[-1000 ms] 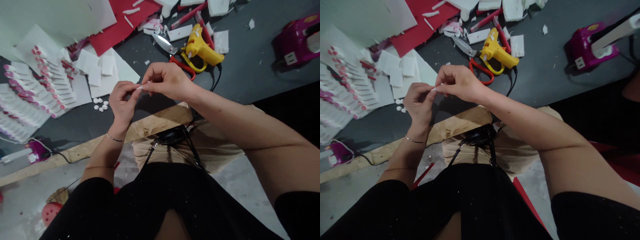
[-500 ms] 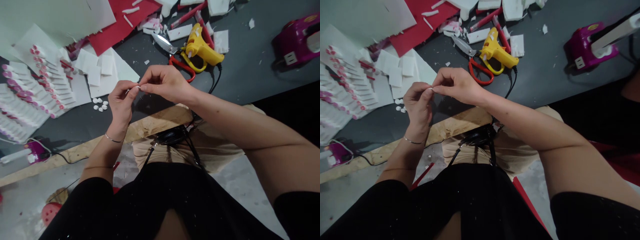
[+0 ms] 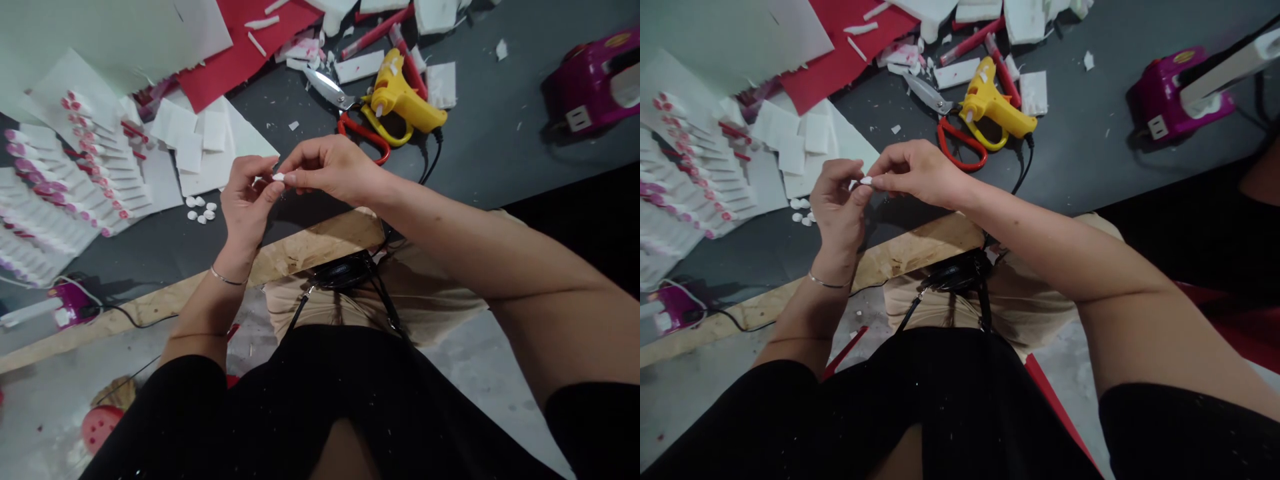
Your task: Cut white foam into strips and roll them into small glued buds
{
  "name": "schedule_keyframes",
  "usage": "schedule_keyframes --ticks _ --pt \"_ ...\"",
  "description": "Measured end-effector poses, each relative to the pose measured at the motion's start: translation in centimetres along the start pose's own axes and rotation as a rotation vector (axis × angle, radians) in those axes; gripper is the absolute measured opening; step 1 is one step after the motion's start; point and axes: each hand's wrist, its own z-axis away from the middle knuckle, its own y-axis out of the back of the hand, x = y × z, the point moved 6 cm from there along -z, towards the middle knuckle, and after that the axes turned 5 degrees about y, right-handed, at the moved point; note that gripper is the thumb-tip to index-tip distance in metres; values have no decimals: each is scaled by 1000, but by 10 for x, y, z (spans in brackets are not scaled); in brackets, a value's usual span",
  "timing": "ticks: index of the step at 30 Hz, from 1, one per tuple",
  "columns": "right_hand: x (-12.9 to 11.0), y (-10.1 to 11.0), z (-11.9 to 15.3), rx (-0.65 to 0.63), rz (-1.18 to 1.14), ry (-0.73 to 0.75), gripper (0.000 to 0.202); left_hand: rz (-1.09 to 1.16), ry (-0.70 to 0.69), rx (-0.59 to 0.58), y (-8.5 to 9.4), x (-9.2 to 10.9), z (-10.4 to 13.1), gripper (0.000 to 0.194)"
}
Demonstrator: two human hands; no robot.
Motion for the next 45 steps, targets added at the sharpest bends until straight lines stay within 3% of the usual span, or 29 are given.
schedule_keyframes --ticks 6,12,22,26,29,32,34,37,40,42,45 --pt "-18 9 6 109 268 59 18 37 22 -54 4 13 -2 49" --pt "-21 3 9 77 394 136 15 146 224 -191 -8 -6 -1 58" --pt "-17 0 9 43 522 169 12 238 399 -197 -11 -13 2 55" --pt "-25 12 7 35 597 183 6 229 415 -190 -9 -17 0 51" --pt "-38 32 6 106 649 226 11 240 405 -173 -6 -22 -3 51" --pt "-44 46 4 240 570 223 19 229 397 -150 -4 -25 -4 51" --pt "-36 42 2 261 402 164 16 212 374 -135 -4 -25 -3 49" --pt "-13 18 -1 140 149 -9 5 196 336 -136 -6 -22 0 47" --pt "5 -5 1 -35 8 -197 25 185 319 -153 -8 -19 2 47" --pt "8 -8 2 -90 -53 -262 30 179 308 -159 -8 -16 3 46" --pt "6 -1 1 -67 -75 -265 28 179 306 -165 -8 -12 3 46"
